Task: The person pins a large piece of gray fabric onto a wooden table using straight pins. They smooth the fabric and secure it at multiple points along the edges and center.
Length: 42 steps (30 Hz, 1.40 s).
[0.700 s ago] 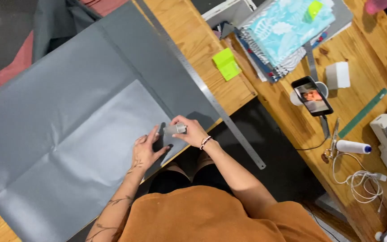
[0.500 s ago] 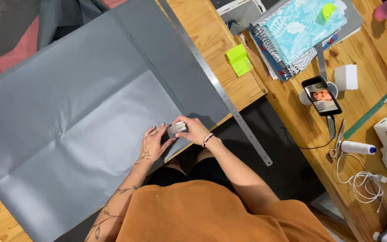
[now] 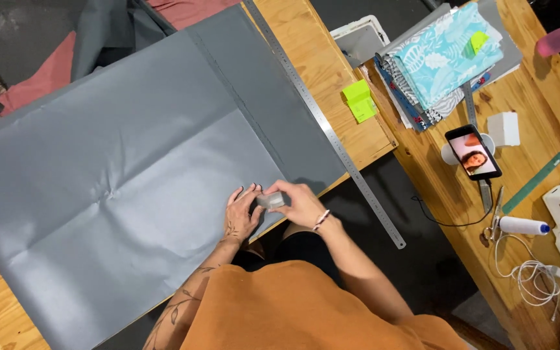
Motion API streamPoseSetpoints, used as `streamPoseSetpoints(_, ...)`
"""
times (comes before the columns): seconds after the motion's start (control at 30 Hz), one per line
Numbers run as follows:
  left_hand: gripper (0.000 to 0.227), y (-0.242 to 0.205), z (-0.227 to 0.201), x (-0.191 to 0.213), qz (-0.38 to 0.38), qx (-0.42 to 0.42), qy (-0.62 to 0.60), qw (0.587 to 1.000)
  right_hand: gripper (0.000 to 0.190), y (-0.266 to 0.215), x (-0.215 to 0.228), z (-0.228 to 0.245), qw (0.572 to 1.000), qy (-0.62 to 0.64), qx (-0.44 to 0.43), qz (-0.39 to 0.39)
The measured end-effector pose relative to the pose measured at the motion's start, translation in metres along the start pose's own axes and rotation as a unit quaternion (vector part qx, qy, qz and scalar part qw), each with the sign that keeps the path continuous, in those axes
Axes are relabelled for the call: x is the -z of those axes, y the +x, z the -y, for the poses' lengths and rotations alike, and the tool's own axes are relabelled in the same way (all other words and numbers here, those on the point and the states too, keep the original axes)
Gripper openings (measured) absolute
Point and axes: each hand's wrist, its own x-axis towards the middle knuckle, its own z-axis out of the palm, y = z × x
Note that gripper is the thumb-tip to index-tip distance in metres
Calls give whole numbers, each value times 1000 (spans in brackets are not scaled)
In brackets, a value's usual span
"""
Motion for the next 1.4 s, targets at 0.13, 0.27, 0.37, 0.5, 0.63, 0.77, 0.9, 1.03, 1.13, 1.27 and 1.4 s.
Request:
streamPoseSetpoints(0.13,35,6,-5,3,-8,20,-7,1000,34,-2,23,7,999,19,48,-15)
streamPoseSetpoints(0.27,37,5,-5,2,-17,29,-3,999,35,10,39,17,972,171,94,-128)
streamPoseSetpoints(0.37,39,0,-8,8,-11,47,1,999,34,40,47,-11,979,61,57,-186)
streamPoseSetpoints(0.5,31,6,-11,12,-14,75,-9,997,51,84,38,-71,960,-208,-122,-140)
streamPoseSetpoints(0.63,31,2,-7,2,-22,108,-13,994,56,82,21,-87,955,-242,-125,-121)
streamPoseSetpoints(0.77,33,5,-10,5,-45,122,-15,991,46,53,11,-5,990,-28,-74,-120)
streamPoseSetpoints(0.9,34,8,-15,10,-27,162,-52,985,34,39,-9,12,972,180,-151,1)
streamPoseSetpoints(1.03,38,16,-22,17,-23,228,-70,971,29,48,-15,-26,963,219,-156,-33)
streamPoseSetpoints(1.13,54,11,-10,7,-17,263,-90,960,34,59,-30,-75,942,293,-146,-78)
streamPoseSetpoints(1.27,47,5,10,-2,-23,240,-182,953,28,83,-64,-118,887,421,-161,-99)
streamPoseSetpoints(1.4,51,-19,82,-58,-60,363,-360,858,27,100,-103,-138,860,466,-178,-108)
